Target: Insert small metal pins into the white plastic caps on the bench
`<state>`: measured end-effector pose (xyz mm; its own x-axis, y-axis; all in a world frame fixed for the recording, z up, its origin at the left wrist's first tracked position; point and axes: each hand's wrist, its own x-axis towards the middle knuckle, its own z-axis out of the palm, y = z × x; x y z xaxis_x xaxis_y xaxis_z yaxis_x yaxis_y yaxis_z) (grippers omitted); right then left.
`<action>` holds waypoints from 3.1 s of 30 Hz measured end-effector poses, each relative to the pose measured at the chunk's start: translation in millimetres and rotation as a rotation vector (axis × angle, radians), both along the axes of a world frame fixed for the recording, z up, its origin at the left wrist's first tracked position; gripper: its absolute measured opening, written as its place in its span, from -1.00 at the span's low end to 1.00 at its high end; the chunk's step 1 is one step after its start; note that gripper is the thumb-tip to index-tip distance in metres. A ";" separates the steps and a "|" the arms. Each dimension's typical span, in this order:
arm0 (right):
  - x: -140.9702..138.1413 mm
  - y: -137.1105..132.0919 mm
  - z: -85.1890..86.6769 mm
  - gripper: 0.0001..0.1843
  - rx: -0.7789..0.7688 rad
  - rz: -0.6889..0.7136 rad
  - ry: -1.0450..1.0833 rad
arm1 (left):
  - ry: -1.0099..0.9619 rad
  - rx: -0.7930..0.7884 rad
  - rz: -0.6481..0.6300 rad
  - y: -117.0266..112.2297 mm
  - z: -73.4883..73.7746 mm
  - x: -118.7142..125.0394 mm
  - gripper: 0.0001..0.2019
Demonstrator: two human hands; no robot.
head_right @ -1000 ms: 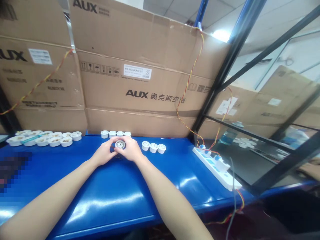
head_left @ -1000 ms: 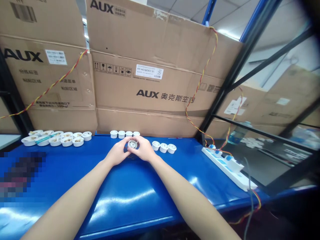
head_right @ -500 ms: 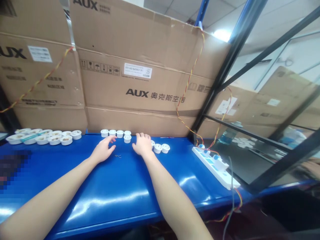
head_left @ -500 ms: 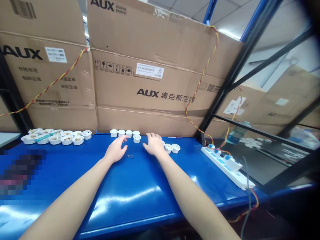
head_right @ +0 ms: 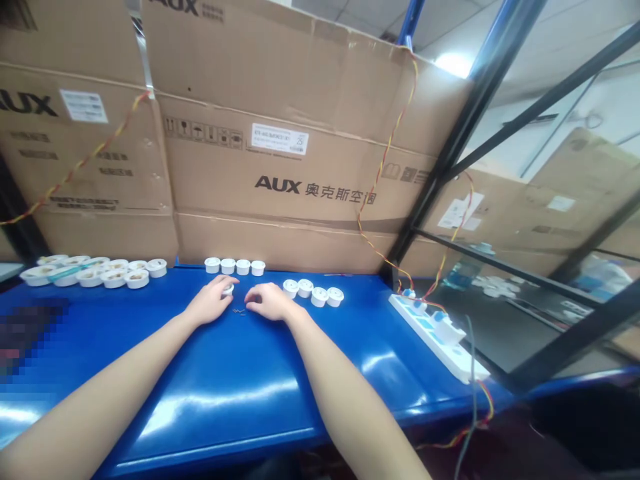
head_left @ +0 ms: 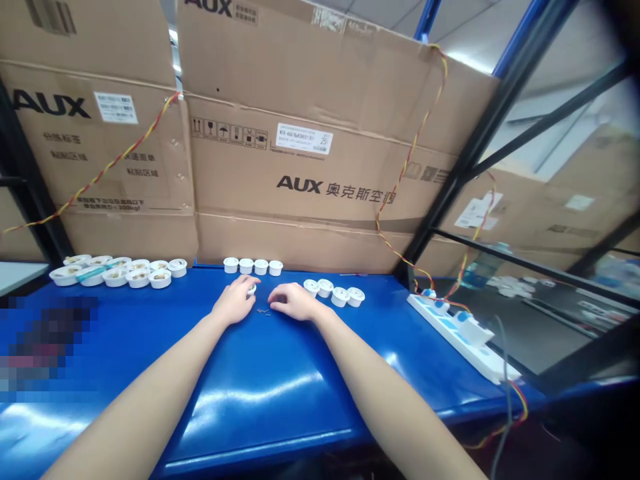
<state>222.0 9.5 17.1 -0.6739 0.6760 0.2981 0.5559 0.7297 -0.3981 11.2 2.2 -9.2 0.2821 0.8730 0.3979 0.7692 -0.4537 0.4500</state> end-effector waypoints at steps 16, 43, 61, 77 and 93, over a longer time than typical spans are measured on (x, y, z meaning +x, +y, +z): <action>-9.6 -3.7 -1.3 -0.89 0.007 0.059 -0.119 | -0.076 0.030 -0.003 0.7 -1.9 0.5 -0.57; -11.2 1.5 -6.3 -0.76 -0.421 -0.002 0.359 | 0.043 0.260 -0.208 -16.6 24.0 7.8 -0.86; -16.6 -3.9 0.5 -0.81 -0.007 -0.281 0.318 | -0.109 0.014 0.090 3.8 -0.8 -6.9 -0.59; -27.5 -15.5 7.0 -0.86 0.053 -0.239 0.363 | -0.064 0.235 -0.097 -17.8 22.9 8.9 -0.68; -31.7 -22.3 7.2 -0.49 0.063 -0.158 0.462 | -0.160 0.251 -0.056 -19.8 20.7 11.0 -0.54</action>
<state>190.4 -12.8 24.3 -0.3519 0.7305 0.5853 0.4378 0.6811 -0.5869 22.2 -17.6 11.5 0.2431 0.7267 0.6425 0.6683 -0.6056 0.4320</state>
